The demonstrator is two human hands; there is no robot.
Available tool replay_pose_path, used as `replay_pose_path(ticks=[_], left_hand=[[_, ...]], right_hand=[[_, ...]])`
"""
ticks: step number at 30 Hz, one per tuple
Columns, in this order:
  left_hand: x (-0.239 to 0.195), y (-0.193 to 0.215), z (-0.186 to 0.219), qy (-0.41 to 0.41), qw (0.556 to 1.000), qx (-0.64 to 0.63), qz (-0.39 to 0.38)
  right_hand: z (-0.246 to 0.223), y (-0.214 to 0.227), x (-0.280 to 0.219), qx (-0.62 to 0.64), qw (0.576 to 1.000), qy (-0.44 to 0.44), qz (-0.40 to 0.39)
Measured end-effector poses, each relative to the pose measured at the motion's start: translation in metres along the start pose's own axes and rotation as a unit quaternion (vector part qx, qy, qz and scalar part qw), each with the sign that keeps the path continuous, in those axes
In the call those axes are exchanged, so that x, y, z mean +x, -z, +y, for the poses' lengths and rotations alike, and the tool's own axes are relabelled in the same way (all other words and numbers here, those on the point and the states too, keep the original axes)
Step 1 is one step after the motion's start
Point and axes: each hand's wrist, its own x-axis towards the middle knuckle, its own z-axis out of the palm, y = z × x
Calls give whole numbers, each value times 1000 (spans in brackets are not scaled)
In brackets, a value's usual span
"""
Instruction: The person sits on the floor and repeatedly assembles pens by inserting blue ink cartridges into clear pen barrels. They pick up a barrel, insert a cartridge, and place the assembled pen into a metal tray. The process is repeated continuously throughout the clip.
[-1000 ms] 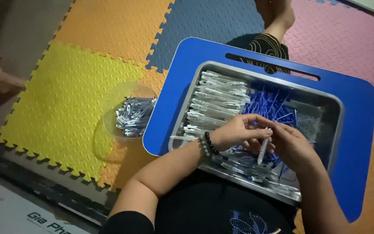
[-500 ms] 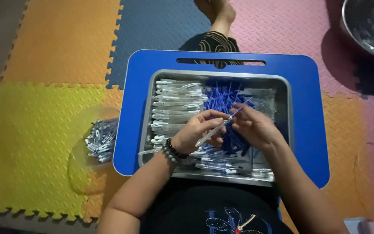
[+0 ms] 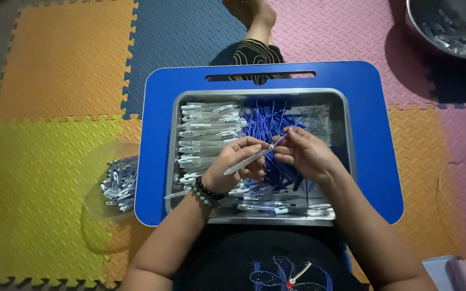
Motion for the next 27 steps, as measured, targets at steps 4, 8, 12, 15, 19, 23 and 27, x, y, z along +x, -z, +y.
replay_pose_path(ticks=[4,8,12,15,19,23,27], left_hand=[[1,2,-2,-7,1000,7,-1],[-1,9,7,-26,999,23,-13],[-23,3,41,-92,992,89,2],[-50,-9,80,-177,957,224,48],[-70,-4,100,-242,848,448,148],[-63,18,92,-217,615,737,178],[-52,39,67,-109,535,823,154]], right_hand=[[-3,-3,-3,-9,1000,-3,6],[-11,3,-6,10,999,24,33],[-28,10,-17,-23,988,123,84],[-52,-8,-47,-115,962,219,118],[-63,-8,-67,-274,896,320,143],[-58,5,-69,-394,817,383,174],[-57,3,-74,-447,774,406,192]])
